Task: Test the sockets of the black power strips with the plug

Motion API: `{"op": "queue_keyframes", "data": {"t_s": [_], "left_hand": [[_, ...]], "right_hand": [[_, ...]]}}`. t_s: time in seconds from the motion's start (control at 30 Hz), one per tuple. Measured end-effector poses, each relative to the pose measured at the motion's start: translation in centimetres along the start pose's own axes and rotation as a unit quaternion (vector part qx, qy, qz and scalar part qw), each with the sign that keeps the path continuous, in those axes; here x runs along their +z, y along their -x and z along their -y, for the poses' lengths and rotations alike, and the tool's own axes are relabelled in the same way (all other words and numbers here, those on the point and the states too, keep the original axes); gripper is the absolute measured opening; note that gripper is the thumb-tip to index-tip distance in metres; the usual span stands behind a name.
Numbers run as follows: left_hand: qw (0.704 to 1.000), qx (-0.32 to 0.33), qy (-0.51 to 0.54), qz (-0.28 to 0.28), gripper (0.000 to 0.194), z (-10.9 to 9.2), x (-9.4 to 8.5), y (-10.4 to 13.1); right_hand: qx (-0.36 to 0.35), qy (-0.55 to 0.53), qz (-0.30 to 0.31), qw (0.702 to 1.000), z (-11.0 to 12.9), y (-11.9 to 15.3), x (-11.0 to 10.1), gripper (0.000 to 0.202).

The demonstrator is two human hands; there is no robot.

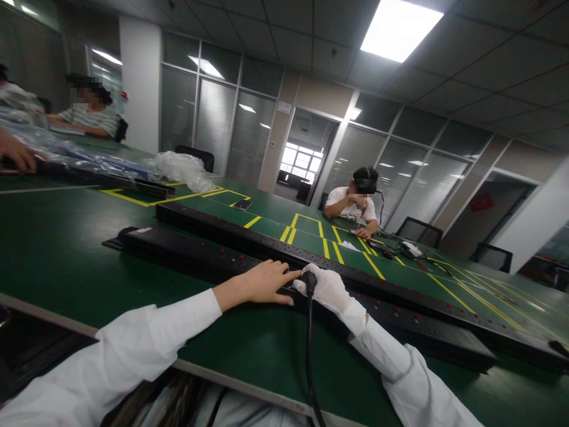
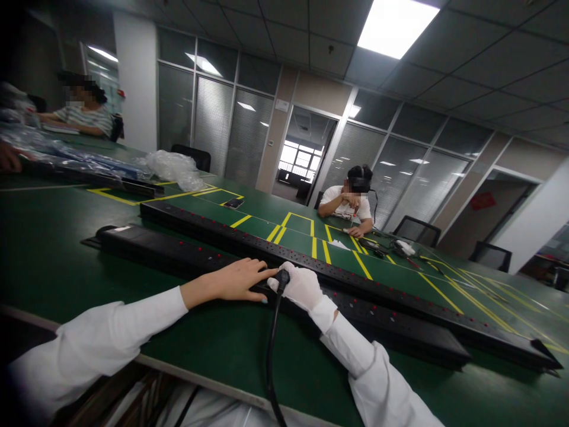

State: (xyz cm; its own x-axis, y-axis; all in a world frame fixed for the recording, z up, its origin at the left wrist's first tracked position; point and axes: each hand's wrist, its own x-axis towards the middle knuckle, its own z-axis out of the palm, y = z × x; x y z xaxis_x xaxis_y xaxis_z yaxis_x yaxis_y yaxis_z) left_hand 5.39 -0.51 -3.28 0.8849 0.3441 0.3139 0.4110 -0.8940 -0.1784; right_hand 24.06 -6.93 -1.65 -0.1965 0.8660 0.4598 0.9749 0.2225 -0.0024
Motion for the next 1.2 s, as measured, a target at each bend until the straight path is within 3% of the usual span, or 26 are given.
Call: {"op": "queue_keyframes", "data": {"t_s": [0.43,0.73,1.2], "left_hand": [[1.0,-0.002,0.002,0.001,0.066,-0.2,-0.3,0.1],[1.0,0.002,0.006,0.004,0.067,-0.1,-0.3,0.0],[1.0,-0.001,0.007,0.0,0.067,-0.1,-0.2,0.0]], "right_hand": [[0.02,-0.075,0.019,0.997,-0.7,-0.5,-0.1,0.028],[0.007,0.013,-0.002,1.0,0.2,0.1,-0.1,0.031],[0.011,0.001,0.005,1.0,0.4,0.1,-0.4,0.029]]}}
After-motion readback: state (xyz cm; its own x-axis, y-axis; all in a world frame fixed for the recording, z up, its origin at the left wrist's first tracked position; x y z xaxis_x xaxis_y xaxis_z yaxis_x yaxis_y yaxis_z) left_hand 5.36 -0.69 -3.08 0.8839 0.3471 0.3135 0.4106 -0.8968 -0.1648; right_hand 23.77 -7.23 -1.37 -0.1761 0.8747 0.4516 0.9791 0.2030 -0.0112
